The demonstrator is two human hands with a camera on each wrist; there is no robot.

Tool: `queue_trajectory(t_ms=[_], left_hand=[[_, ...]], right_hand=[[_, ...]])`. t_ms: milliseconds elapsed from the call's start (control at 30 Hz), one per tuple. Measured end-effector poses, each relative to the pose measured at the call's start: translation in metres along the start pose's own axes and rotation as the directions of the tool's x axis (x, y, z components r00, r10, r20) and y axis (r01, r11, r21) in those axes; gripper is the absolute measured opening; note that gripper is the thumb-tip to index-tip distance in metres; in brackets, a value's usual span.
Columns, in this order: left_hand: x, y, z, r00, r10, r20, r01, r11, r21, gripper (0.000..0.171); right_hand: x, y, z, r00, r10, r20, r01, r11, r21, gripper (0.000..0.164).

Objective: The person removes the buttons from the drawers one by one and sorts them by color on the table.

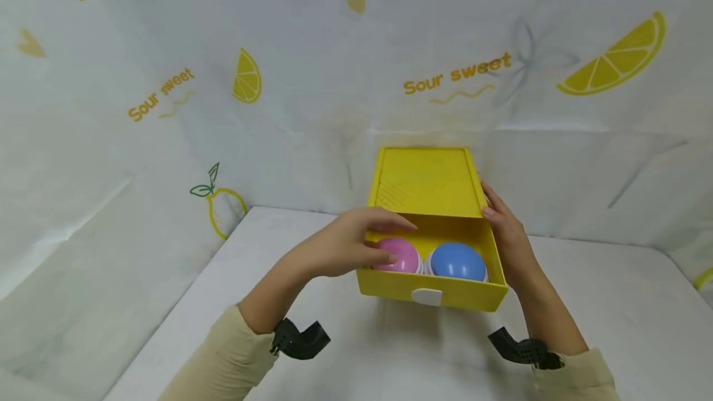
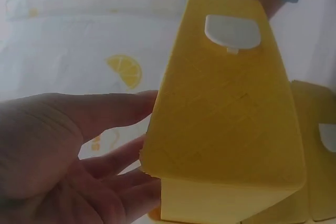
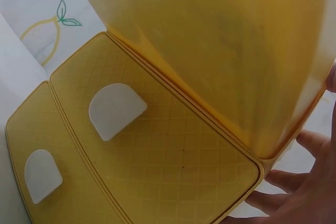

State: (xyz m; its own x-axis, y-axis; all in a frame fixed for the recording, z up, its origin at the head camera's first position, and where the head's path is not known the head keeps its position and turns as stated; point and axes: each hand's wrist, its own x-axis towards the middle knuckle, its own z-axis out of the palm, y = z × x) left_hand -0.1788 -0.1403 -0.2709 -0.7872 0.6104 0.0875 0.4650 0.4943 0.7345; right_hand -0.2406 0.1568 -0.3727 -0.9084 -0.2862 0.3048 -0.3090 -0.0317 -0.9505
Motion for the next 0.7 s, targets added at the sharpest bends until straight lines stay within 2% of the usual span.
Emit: queue_trajectory(t_ms=[100,200,400,533,700], left_hand=[[0.011,0.001,-0.002,0.999,-0.014,0.05,0.01,0.996,0.089,0.047],[0.019,0.003,-0.003,0.995,-0.037,0.095,0.024,0.99,0.141,0.049],[0.031,0.006,-0.001,0.978,-0.08,0.194,0.025,0.961,0.274,0.051],[0.034,0.006,0.001,0.969,-0.123,0.216,0.047,0.944,0.327,0.047],[0.034,0.004,0.001,0.966,-0.132,0.22,0.054,0.942,0.331,0.042]], right_hand=[[-0.001,0.001,-0.001,1.0,-0.004,0.002,0.004,1.0,0.005,0.057],[-0.001,0.002,-0.001,1.0,-0.01,0.011,0.009,1.0,0.028,0.057],[-0.002,0.002,-0.002,1.0,-0.001,0.008,0.001,0.999,0.038,0.058],[-0.001,0.001,-0.002,1.0,0.012,-0.002,-0.012,0.999,0.033,0.058],[0.0,-0.001,-0.001,0.999,0.029,-0.02,-0.029,1.0,0.006,0.059]])
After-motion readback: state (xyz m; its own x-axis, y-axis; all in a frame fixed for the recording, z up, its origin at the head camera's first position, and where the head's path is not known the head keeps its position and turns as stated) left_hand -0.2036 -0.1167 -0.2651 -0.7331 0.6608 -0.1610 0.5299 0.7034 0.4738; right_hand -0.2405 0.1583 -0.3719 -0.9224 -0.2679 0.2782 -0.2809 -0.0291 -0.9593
